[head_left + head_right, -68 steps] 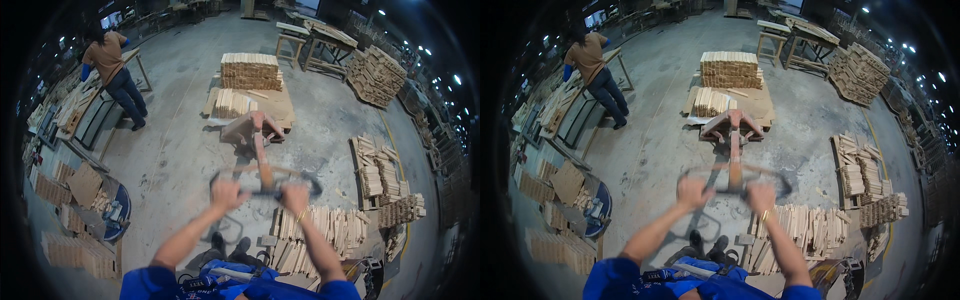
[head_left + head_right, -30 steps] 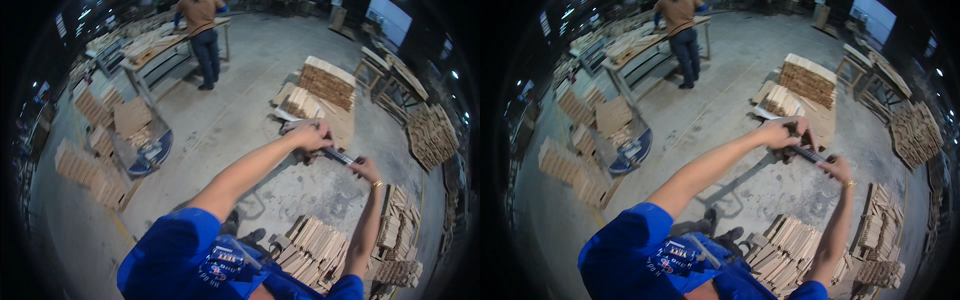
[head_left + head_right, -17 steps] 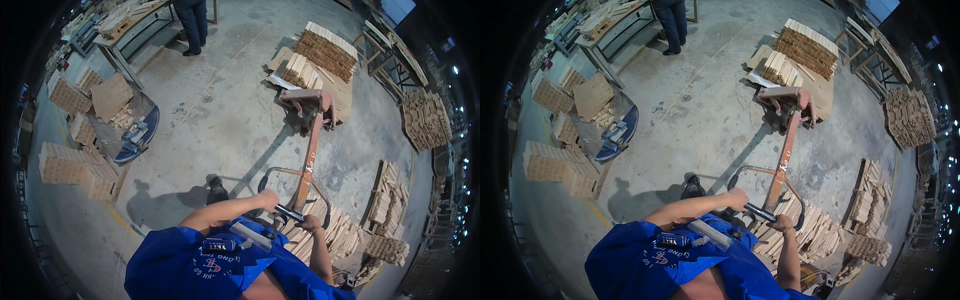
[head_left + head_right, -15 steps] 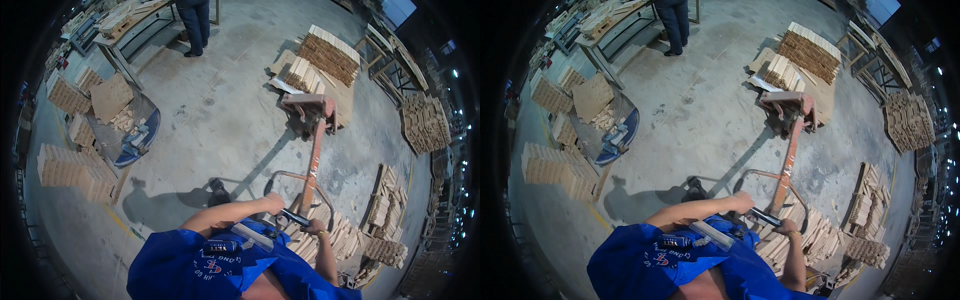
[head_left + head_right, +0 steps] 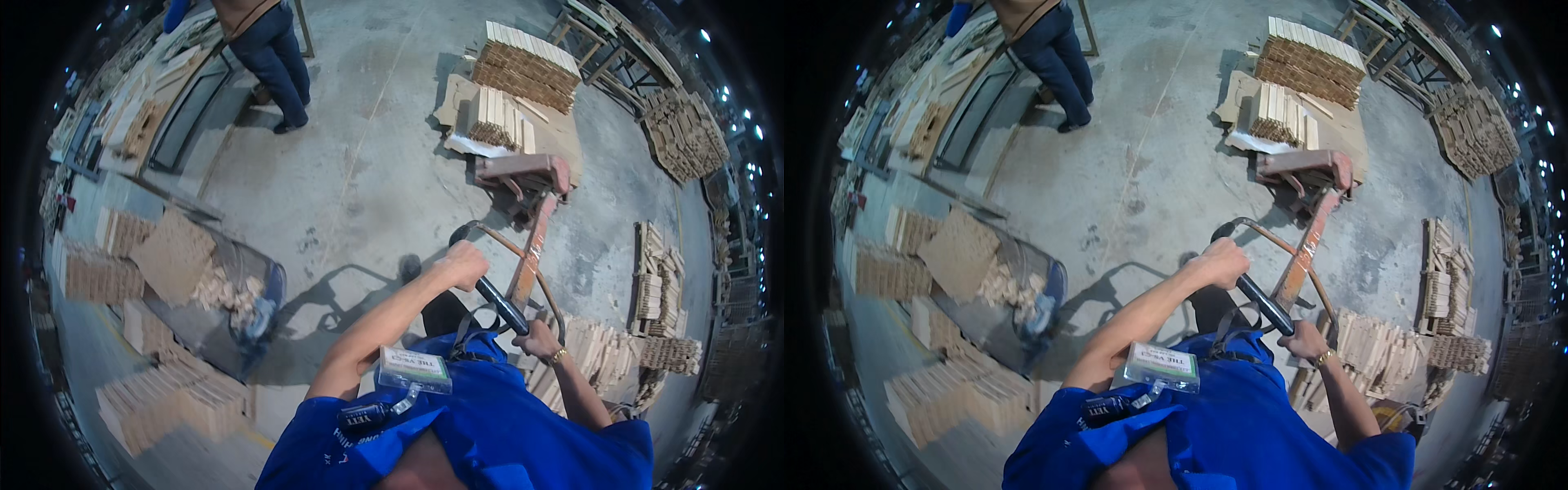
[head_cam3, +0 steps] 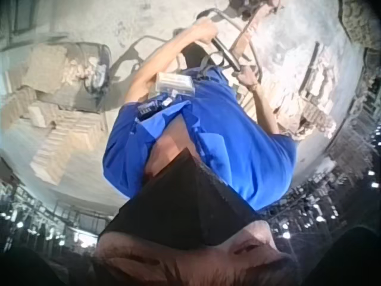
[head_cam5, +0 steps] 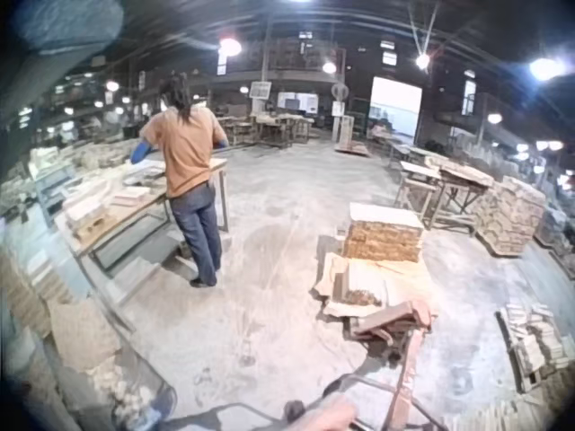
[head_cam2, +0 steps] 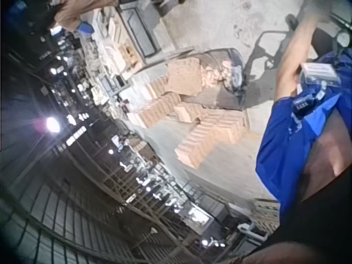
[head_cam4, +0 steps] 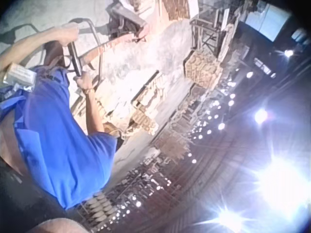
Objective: The person operates a manual pallet jack to lift and transport stacks of wooden planks across a workshop floor. They maneuver the jack between workstations, lift the load, and move it to a new location.
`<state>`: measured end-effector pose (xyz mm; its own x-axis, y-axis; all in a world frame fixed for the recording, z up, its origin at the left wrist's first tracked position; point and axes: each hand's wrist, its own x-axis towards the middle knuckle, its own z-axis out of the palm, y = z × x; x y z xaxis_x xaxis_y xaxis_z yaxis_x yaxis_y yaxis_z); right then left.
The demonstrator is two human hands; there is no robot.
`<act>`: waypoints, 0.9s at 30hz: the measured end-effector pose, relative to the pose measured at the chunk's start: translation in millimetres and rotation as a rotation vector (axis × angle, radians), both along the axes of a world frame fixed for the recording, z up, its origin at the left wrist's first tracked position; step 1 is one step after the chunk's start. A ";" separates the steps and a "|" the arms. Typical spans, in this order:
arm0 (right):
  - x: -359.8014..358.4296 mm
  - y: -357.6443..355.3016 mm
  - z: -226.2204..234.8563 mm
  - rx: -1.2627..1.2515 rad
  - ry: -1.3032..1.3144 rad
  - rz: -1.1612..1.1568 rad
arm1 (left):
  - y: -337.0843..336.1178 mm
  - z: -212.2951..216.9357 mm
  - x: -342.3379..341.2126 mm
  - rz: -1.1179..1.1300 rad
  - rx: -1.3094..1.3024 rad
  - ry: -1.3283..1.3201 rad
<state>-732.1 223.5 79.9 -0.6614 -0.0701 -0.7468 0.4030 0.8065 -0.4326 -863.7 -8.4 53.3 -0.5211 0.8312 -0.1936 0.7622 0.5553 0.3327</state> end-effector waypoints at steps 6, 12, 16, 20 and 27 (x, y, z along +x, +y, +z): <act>-140.4 -128.7 3.6 0.103 0.016 -0.207 | -97.1 8.2 -189.0 -0.223 0.004 0.014; -296.9 -226.6 -1.0 0.137 0.052 -0.423 | -161.6 7.5 -384.5 -0.418 0.123 0.048; -409.1 -293.6 11.4 0.219 0.028 -0.634 | -180.1 6.9 -510.3 -0.577 0.129 0.056; -545.9 -352.9 -1.7 0.221 -0.014 -0.819 | -210.9 -6.2 -655.4 -0.667 0.115 0.085; -753.8 -380.5 -10.3 0.385 -0.007 -0.989 | -184.5 8.9 -887.4 -0.896 0.102 0.122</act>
